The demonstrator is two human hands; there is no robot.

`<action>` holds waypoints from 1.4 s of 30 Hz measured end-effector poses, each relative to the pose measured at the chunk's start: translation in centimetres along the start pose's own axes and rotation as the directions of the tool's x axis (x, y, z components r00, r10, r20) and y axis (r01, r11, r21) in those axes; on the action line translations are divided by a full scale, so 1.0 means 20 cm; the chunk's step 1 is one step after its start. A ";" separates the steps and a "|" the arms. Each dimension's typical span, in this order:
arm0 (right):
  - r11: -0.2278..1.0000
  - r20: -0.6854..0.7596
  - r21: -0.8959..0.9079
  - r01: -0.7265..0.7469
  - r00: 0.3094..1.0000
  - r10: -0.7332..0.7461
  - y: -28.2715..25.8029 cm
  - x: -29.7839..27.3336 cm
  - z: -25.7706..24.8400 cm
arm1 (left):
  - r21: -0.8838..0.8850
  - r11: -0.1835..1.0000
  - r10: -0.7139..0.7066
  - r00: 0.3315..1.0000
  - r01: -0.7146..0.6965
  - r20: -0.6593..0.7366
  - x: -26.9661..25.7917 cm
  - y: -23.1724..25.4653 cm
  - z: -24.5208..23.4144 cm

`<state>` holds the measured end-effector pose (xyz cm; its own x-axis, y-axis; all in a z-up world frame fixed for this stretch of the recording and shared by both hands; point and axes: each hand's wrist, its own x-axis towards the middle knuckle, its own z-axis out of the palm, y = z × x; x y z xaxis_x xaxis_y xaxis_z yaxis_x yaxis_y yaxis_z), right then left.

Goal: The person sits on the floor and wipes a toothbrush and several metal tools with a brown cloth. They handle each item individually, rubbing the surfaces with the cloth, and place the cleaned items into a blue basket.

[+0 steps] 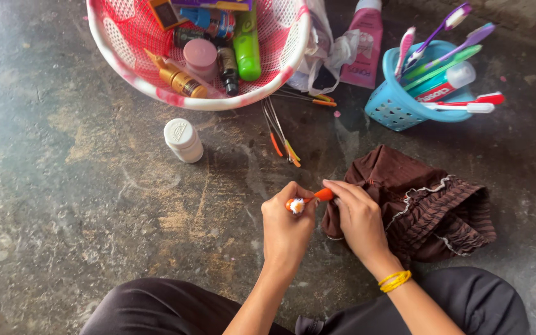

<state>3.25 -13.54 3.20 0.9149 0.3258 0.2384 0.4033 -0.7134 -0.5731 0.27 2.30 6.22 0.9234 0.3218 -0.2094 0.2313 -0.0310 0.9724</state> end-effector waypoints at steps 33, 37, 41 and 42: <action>0.996 -0.039 -0.014 -0.087 0.995 0.087 -0.04 -0.01 0.04 | 0.088 0.972 0.217 0.975 -0.220 0.040 -0.02 -0.01 0.00; 0.996 -0.037 -0.010 -0.086 0.996 0.086 0.00 -0.03 0.03 | 0.027 0.999 0.026 0.999 -0.027 0.038 -0.01 -0.02 -0.02; 0.975 -0.174 0.075 -0.208 0.960 0.218 0.01 -0.04 -0.01 | -0.256 0.966 -0.040 0.999 0.040 0.006 0.05 -0.05 -0.03; 0.950 -0.205 0.130 -0.282 0.930 0.304 0.03 -0.05 -0.03 | -0.368 0.930 0.005 1.000 -0.013 -0.023 0.06 -0.06 -0.03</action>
<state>2.56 -14.75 3.04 0.9772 -0.0414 0.2082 0.1230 -0.6890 -0.7143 0.85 3.32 4.89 0.9173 0.3432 -0.2018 0.0900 0.3149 0.9449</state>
